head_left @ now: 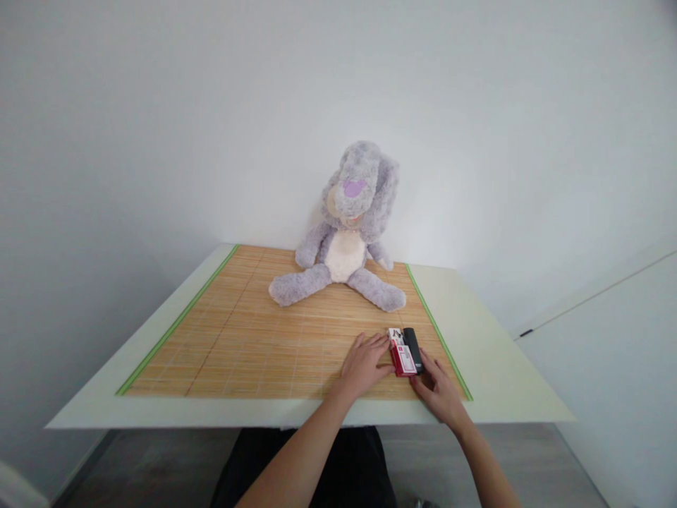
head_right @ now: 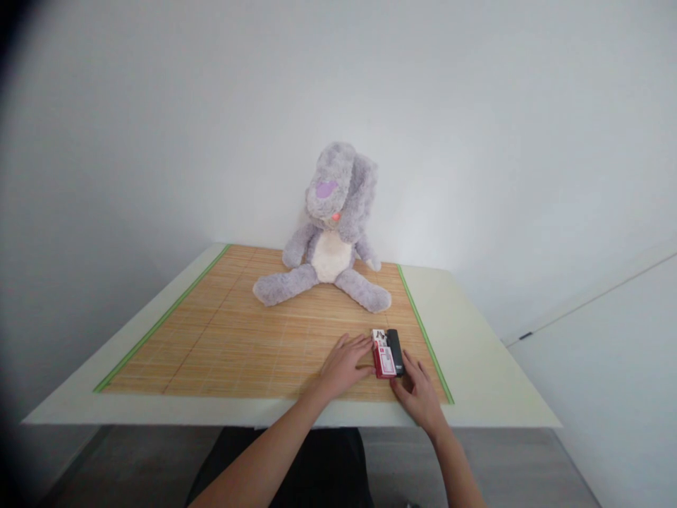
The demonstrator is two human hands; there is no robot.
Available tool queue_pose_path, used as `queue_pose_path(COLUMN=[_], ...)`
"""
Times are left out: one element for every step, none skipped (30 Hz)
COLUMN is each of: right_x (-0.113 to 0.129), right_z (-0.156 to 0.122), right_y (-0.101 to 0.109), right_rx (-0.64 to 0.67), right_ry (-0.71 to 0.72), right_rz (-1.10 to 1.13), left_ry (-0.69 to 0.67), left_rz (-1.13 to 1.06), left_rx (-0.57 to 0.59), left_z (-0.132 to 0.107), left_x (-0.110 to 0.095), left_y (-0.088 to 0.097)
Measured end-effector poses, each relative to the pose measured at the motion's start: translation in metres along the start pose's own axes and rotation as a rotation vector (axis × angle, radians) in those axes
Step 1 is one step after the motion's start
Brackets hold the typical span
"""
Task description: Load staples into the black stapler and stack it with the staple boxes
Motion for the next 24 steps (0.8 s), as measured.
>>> queue_pose_path(right_x=[0.0,-0.001,-0.002,-0.003,-0.004,-0.005,-0.006,-0.007,-0.008,-0.008,-0.008,-0.008,-0.008,-0.008,-0.007,-0.006,-0.006,-0.005,-0.004,-0.002,0.0,0.002,0.006,0.011], right_z=[-0.001,-0.002,-0.003,-0.003,-0.004,-0.004,-0.004,-0.004,-0.004,-0.004,-0.004,-0.004,-0.004,-0.004,-0.004,-0.004,-0.004,-0.004,-0.005,-0.005,-0.005,-0.005,-0.006,-0.007], right_y=[0.0,-0.001,-0.002,-0.002,-0.003,-0.004,-0.005,-0.006,-0.006,-0.006,-0.006,-0.006,-0.005,-0.005,-0.005,-0.005,-0.004,-0.004,-0.004,-0.004,-0.002,0.0,0.004,0.011], right_rx=[-0.007,-0.012,-0.015,-0.017,-0.017,-0.014,-0.012,-0.01,-0.009,-0.008,-0.009,-0.011,-0.012,-0.015,-0.018,-0.021,-0.025,-0.028,-0.03,-0.031,-0.032,-0.036,-0.053,-0.076], right_ry=[-0.006,-0.013,-0.021,-0.028,-0.035,-0.04,-0.043,-0.045,-0.045,-0.044,-0.042,-0.041,-0.039,-0.038,-0.036,-0.034,-0.033,-0.032,-0.032,-0.034,-0.039,-0.044,-0.052,-0.056], right_rz=[-0.005,-0.013,-0.023,-0.035,-0.046,-0.056,-0.062,-0.067,-0.071,-0.073,-0.075,-0.076,-0.076,-0.076,-0.076,-0.076,-0.077,-0.079,-0.08,-0.079,-0.076,-0.072,-0.069,-0.057], left_ry=[0.002,0.006,0.014,0.024,0.037,0.049,0.059,0.067,0.072,0.075,0.075,0.074,0.074,0.074,0.074,0.074,0.074,0.074,0.074,0.074,0.075,0.075,0.076,0.078], left_rz=[0.0,0.001,0.002,0.004,0.005,0.006,0.007,0.007,0.007,0.007,0.007,0.008,0.009,0.011,0.014,0.017,0.02,0.023,0.026,0.029,0.033,0.036,0.04,0.044], left_rx=[-0.005,-0.012,-0.019,-0.028,-0.036,-0.044,-0.051,-0.057,-0.061,-0.064,-0.066,-0.067,-0.069,-0.07,-0.072,-0.075,-0.077,-0.08,-0.082,-0.084,-0.086,-0.088,-0.091,-0.094], left_z=[-0.001,-0.002,-0.003,-0.006,-0.009,-0.012,-0.016,-0.02,-0.024,-0.027,-0.03,-0.033,-0.034,-0.035,-0.036,-0.036,-0.036,-0.035,-0.035,-0.035,-0.035,-0.035,-0.037,-0.038], left_x=[0.001,0.002,0.004,0.006,0.009,0.013,0.016,0.019,0.021,0.023,0.024,0.025,0.026,0.026,0.025,0.025,0.024,0.023,0.023,0.022,0.022,0.022,0.023,0.024], left_y=[0.0,0.001,0.002,0.003,0.004,0.005,0.007,0.008,0.01,0.012,0.013,0.014,0.016,0.017,0.018,0.018,0.018,0.018,0.018,0.018,0.018,0.019,0.02,0.021])
Point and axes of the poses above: each hand's wrist, its own z-axis towards the middle knuckle, its own y-axis out of the back of the hand, x = y × z, the point moved 9 cm from there along z, towards the middle knuckle, and after that the axes turned 5 degrees about x, right-handed, at the moved point
